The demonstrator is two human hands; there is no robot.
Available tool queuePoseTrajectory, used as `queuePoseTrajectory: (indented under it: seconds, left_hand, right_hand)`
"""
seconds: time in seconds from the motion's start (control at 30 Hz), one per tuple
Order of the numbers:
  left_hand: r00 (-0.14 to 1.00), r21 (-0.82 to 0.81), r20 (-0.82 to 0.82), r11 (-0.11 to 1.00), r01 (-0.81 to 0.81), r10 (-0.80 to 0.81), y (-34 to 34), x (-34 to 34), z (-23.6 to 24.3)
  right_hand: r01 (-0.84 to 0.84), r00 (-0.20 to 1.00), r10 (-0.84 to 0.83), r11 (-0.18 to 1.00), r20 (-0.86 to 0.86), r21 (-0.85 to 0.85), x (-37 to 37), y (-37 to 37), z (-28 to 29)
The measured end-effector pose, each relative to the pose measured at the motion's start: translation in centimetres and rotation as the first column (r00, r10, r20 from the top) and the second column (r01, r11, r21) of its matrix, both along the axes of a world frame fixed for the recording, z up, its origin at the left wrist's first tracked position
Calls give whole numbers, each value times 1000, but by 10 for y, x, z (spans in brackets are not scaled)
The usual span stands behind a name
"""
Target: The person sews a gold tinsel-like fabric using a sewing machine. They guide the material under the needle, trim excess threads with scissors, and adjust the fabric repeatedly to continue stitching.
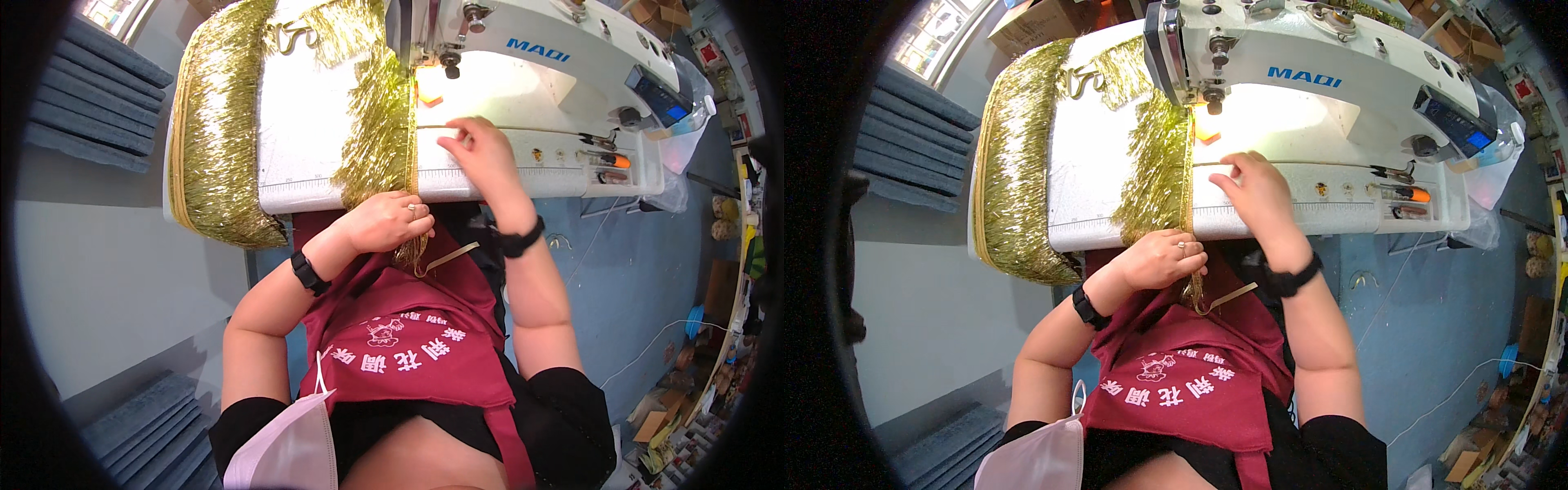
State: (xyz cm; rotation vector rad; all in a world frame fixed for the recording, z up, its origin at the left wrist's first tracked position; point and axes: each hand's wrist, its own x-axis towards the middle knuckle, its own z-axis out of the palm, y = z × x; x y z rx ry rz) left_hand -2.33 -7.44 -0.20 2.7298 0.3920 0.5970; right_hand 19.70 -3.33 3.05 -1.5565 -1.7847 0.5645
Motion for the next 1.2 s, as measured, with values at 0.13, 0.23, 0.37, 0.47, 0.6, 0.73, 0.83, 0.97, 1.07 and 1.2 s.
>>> queuePoseTrajectory:
  seconds: [0.13, 0.23, 0.37, 0.47, 0.6, 0.73, 0.83, 0.97, 1.07, 1.2]
  left_hand:
    - [1000, 15, 3, 1000, -2, 2, 1, -2, -3]
    - [1000, 21, 7, 1000, 3, -3, 1, -2, -6]
    - [1000, 16, -2, 1000, 14, -14, 2, -2, -7]
    - [1000, 8, -3, 1000, 30, -30, 3, -3, -6]
    - [1000, 20, -2, 999, 24, -24, 3, -2, -5]
    - [999, 29, 12, 999, 31, -32, 2, 0, -2]
    - [999, 35, 27, 998, 43, -44, 0, 2, 0]
    - [999, 76, 28, 997, 23, -26, -2, 4, 3]
    - [999, 111, 53, 994, 6, -12, -4, 7, 4]
    - [994, 139, 107, 989, -42, 27, -8, 8, 7]
  right_hand:
    - [47, 994, -42, 997, 98, -56, -23, 17, -13]
    - [80, 995, -82, 996, 53, 44, -5, 17, -22]
    - [193, 978, -182, 974, -102, 122, 70, -3, -35]
    - [384, 923, -376, 909, -76, 162, 160, -39, -38]
    - [857, 469, -649, 498, -599, 133, 299, -127, -44]
    - [979, -146, -340, 87, -929, -185, 394, -227, -97]
    - [938, -248, -439, 114, -864, -327, 383, -243, -147]
    - [924, -67, -716, 217, -694, -314, 250, -176, -150]
    - [773, 603, -545, 579, -583, 259, 124, -121, -119]
    - [-196, 954, 49, 852, 297, 486, 50, -80, -64]
